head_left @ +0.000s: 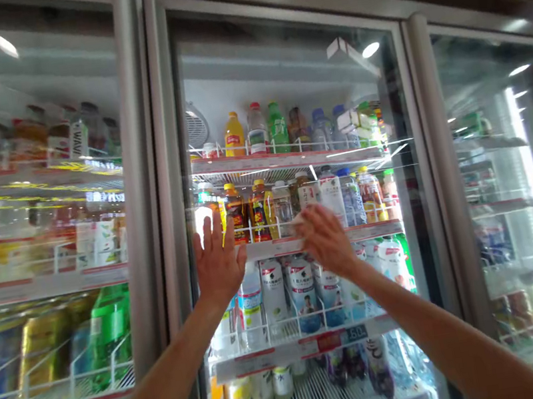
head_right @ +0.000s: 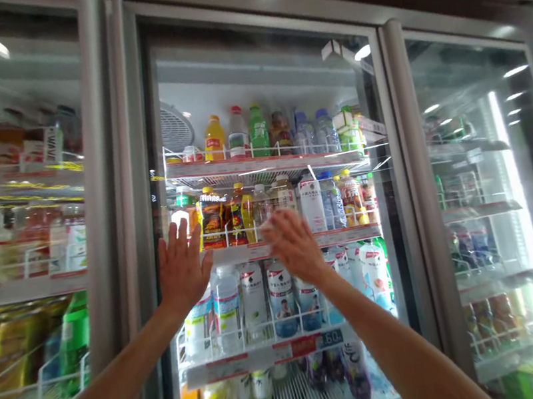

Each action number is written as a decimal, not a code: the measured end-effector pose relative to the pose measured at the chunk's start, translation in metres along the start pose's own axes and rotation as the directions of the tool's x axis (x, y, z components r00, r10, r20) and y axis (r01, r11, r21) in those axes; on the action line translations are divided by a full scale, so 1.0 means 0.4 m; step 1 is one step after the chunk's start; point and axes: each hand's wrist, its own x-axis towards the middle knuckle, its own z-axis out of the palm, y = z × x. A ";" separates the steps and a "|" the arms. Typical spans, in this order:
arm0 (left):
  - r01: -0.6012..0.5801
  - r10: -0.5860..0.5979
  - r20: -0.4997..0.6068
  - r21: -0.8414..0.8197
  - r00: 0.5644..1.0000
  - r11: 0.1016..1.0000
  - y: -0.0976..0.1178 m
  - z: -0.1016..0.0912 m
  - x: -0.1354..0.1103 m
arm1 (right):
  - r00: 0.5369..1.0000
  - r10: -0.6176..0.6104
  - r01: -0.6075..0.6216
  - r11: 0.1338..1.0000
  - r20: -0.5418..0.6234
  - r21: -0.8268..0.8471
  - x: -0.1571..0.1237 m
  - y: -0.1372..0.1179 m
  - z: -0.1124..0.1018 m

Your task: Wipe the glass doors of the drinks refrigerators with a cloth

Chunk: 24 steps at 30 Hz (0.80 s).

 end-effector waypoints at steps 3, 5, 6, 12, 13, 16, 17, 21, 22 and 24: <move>-0.013 0.013 -0.003 0.009 1.000 1.000 -0.001 0.002 -0.004 | 0.884 0.408 -0.428 0.903 -0.230 -0.043 0.037 0.100 -0.001; -0.013 0.013 -0.003 0.011 1.000 1.000 0.000 0.003 -0.003 | 0.858 0.452 -0.471 0.882 -0.244 -0.020 0.050 0.079 0.007; -0.013 0.013 0.000 0.010 1.000 1.000 0.000 0.004 -0.003 | 0.896 0.396 -0.405 0.914 -0.200 -0.005 0.047 0.040 0.012; -0.042 0.041 0.019 0.017 0.999 0.999 -0.002 -0.003 -0.033 | 0.948 -0.289 0.277 0.955 0.131 0.105 0.005 -0.124 0.017; -0.056 0.055 0.029 0.020 0.998 0.998 -0.004 -0.006 -0.043 | 0.972 -0.205 0.199 0.978 0.117 0.062 0.019 -0.092 0.013; -0.087 0.085 0.057 0.027 0.995 0.996 -0.010 -0.012 -0.070 | 0.968 0.246 -0.248 0.967 -0.045 -0.054 0.083 0.035 0.002; -0.090 0.088 0.062 0.026 0.994 0.996 -0.012 -0.013 -0.076 | 0.937 0.340 -0.345 0.937 -0.084 -0.060 0.095 0.059 0.000; -0.075 0.073 0.066 0.016 0.995 0.997 -0.012 -0.013 -0.093 | 0.980 0.196 -0.196 0.981 -0.021 -0.007 0.022 -0.010 0.000; -0.067 0.067 0.062 0.010 0.996 0.998 -0.010 -0.012 -0.096 | 0.998 0.049 -0.050 0.998 0.028 0.031 -0.018 -0.046 -0.001; -0.058 0.058 0.056 -0.006 0.997 0.998 -0.007 -0.010 -0.101 | 0.969 -0.216 0.204 0.974 0.124 0.101 -0.085 -0.087 -0.004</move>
